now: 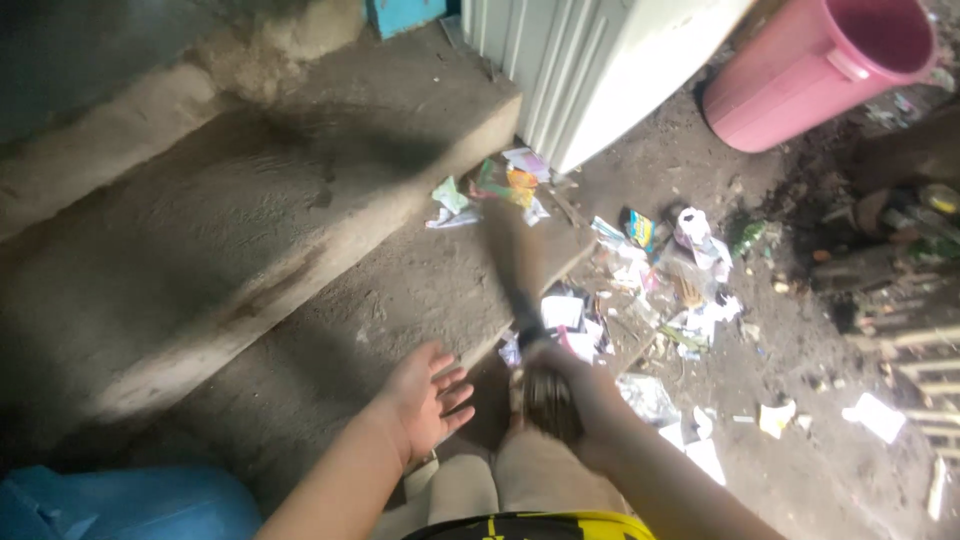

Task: Sweeping trash and debris on an outdoor concrete floor using a broom.

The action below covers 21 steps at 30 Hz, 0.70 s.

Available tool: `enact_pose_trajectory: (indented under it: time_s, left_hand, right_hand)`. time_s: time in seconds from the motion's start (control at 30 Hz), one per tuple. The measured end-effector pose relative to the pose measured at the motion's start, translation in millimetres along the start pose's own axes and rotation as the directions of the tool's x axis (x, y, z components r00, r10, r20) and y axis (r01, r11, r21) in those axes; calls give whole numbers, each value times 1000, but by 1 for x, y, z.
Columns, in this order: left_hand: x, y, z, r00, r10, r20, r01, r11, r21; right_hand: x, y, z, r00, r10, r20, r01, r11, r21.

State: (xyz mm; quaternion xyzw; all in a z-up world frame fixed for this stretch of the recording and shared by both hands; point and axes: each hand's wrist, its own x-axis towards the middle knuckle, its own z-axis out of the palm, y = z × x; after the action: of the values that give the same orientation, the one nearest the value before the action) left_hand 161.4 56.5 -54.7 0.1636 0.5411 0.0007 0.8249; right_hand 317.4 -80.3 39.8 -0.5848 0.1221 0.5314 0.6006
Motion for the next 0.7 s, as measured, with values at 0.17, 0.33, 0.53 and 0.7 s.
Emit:
enact_pose_trajectory:
  time_s: [0.17, 0.33, 0.53, 0.7]
  left_hand:
    - [26, 8, 15, 984, -21, -176, 3, 995, -101]
    - [33, 28, 55, 968, 16, -252, -55, 987, -148]
    - [61, 40, 91, 984, 54, -169, -92, 969, -229]
    - [67, 38, 119, 987, 32, -160, -70, 969, -238]
  right_hand:
    - [31, -38, -2, 950, 276, 147, -216, 919, -329]
    - [140, -109, -59, 888, 385, 252, -300, 899, -320]
    - [189, -204, -159, 981, 152, 121, -173, 966, 192]
    - [174, -201, -144, 995, -30, 97, 5, 969, 248]
